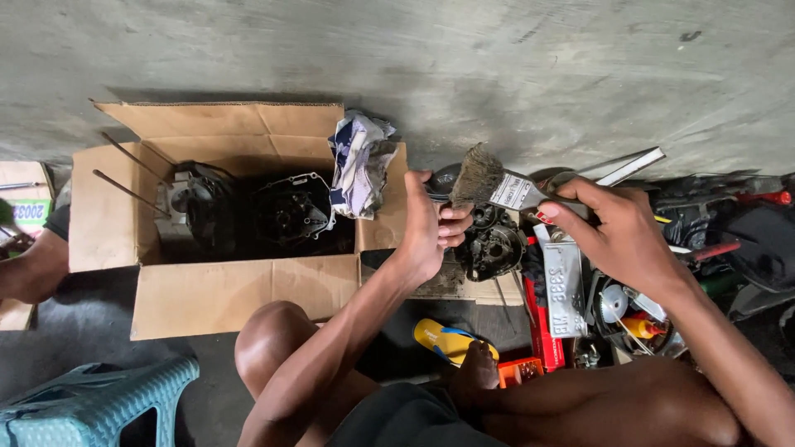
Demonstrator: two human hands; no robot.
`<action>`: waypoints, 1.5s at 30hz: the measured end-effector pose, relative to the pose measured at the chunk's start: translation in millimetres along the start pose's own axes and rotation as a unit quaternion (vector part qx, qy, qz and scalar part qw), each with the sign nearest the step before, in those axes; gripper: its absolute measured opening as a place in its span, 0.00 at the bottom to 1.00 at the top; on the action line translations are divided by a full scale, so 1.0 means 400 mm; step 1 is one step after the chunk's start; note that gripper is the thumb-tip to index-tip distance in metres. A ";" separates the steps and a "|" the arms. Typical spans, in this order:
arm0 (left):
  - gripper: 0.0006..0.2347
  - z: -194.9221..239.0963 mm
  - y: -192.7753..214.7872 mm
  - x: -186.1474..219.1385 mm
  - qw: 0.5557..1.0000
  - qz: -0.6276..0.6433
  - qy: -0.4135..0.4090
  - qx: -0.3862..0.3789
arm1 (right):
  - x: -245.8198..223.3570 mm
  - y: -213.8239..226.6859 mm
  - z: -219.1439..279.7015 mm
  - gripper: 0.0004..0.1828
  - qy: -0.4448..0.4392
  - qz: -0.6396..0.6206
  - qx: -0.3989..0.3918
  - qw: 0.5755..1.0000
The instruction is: Cleaning a motorcycle engine component with a brush.
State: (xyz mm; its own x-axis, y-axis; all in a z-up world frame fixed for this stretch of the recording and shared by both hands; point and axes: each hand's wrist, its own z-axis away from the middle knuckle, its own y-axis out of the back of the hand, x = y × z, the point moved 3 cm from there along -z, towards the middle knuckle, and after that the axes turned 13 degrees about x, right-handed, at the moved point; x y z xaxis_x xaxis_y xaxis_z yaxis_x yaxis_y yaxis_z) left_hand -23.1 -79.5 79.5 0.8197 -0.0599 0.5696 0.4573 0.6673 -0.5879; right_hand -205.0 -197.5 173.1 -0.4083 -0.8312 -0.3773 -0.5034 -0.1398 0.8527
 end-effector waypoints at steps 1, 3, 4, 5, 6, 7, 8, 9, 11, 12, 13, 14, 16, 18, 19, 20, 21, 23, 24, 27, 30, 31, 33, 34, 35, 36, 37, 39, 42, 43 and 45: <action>0.20 0.001 0.001 -0.003 1.000 -0.003 0.020 0.007 | 0.002 -0.002 0.001 0.14 0.008 0.002 0.000 1.000; 0.20 0.011 -0.005 0.003 0.999 -0.002 0.027 -0.021 | 0.001 -0.002 -0.002 0.14 0.015 -0.001 -0.001 1.000; 0.21 0.018 -0.009 0.007 0.998 0.000 0.032 -0.047 | -0.001 -0.003 -0.003 0.15 0.022 -0.007 -0.003 1.000; 0.21 0.016 -0.008 0.006 0.998 0.000 0.033 -0.046 | 0.000 -0.002 -0.003 0.15 0.022 -0.007 -0.004 1.000; 0.20 0.013 -0.007 0.005 0.998 0.002 0.039 -0.043 | 0.001 -0.002 -0.004 0.15 0.022 0.002 -0.006 1.000; 0.20 0.011 -0.007 0.003 0.998 0.004 0.046 -0.039 | 0.002 -0.001 -0.004 0.15 0.022 0.012 -0.009 1.000; 0.20 0.003 -0.005 0.000 0.998 0.003 0.046 -0.039 | -0.001 0.000 -0.005 0.15 0.022 0.011 -0.008 1.000; 0.20 -0.005 -0.001 -0.004 0.999 -0.002 0.045 -0.024 | -0.002 0.001 -0.005 0.15 0.012 0.016 -0.011 1.000; 0.21 -0.009 0.002 -0.005 0.999 -0.008 0.046 -0.010 | -0.002 0.002 -0.003 0.16 0.000 0.021 -0.014 1.000; 0.21 -0.005 -0.002 -0.004 0.998 -0.013 0.062 -0.021 | 0.001 0.001 -0.002 0.15 0.004 0.022 -0.016 1.000; 0.22 -0.003 -0.006 -0.003 0.996 -0.018 0.078 -0.033 | 0.004 0.000 -0.002 0.14 0.009 0.023 -0.018 1.000; 0.22 0.001 -0.008 -0.004 0.996 -0.019 0.079 -0.033 | 0.008 0.001 0.001 0.14 0.007 0.023 -0.018 1.000; 0.19 0.008 -0.014 -0.001 0.997 -0.022 0.047 -0.052 | 0.014 0.003 0.005 0.16 0.018 0.023 -0.012 0.999; 0.21 0.006 -0.013 -0.003 0.997 -0.028 0.053 -0.042 | 0.017 0.004 0.008 0.15 0.016 0.029 -0.016 0.999; 0.22 0.004 -0.012 -0.005 0.997 -0.033 0.057 -0.031 | 0.019 0.005 0.010 0.15 0.017 0.035 -0.020 0.999; 0.22 0.002 -0.010 -0.008 0.997 -0.034 0.058 -0.033 | 0.022 0.006 0.011 0.15 0.015 0.036 -0.020 0.999; 0.19 0.000 -0.010 -0.009 0.997 0.001 0.062 -0.045 | 0.025 0.007 0.013 0.16 0.011 0.044 -0.022 0.999; 0.17 -0.001 -0.005 -0.013 0.996 0.035 0.067 -0.055 | 0.029 0.006 0.016 0.16 0.007 0.052 -0.025 0.998; 0.17 -0.003 -0.003 -0.014 0.995 0.041 0.072 -0.053 | 0.030 0.006 0.016 0.17 0.015 0.056 -0.021 0.998; 0.18 -0.007 0.000 -0.019 0.994 0.049 0.077 -0.055 | 0.026 0.011 0.017 0.16 0.032 0.062 -0.012 0.998; 0.18 -0.007 0.000 -0.017 0.994 0.051 0.083 -0.057 | 0.022 0.018 0.017 0.16 0.044 0.071 -0.003 0.996; 0.19 -0.006 -0.001 -0.016 0.993 0.050 0.090 -0.055 | 0.022 0.021 0.017 0.16 0.047 0.079 -0.001 0.996; 0.19 -0.004 -0.001 -0.011 0.993 0.049 0.085 -0.065 | 0.032 0.023 0.019 0.16 0.051 0.090 0.001 0.995; 0.19 -0.003 -0.001 -0.009 0.993 0.047 0.081 -0.075 | 0.036 0.024 0.021 0.17 0.054 0.101 0.004 0.993; 0.19 -0.004 -0.001 -0.007 0.993 0.047 0.080 -0.076 | 0.038 0.027 0.021 0.17 0.054 0.102 0.005 0.993; 0.19 -0.004 -0.001 -0.005 0.993 0.047 0.067 -0.086 | 0.040 0.029 0.022 0.17 0.056 0.117 0.006 0.992; 0.19 -0.003 -0.002 -0.002 0.993 0.047 0.054 -0.096 | 0.042 0.031 0.024 0.17 0.058 0.133 0.007 0.989; 0.18 -0.024 0.005 -0.015 0.987 0.074 0.077 -0.117 | 0.032 0.040 0.019 0.17 0.050 0.134 -0.007 0.990; 0.16 -0.066 0.018 -0.044 0.979 0.113 0.126 -0.116 | 0.043 0.044 0.013 0.17 0.031 0.174 -0.058 0.983; 0.15 -0.082 0.027 -0.057 0.976 0.127 0.151 -0.096 | 0.052 0.042 0.013 0.17 0.021 0.213 -0.094 0.972; 0.15 -0.082 0.028 -0.065 0.978 0.119 0.151 -0.078 | 0.053 0.052 0.018 0.17 0.030 0.228 -0.063 0.971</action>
State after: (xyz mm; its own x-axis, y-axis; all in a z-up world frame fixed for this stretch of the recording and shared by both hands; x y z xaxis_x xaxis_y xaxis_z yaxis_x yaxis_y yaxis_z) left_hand -28.0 -94.6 39.2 0.9628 -0.1500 0.2246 0.2698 0.5684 -0.7773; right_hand -229.5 -214.0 180.1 -0.5193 -0.8519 0.0682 -0.1820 0.1882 0.9651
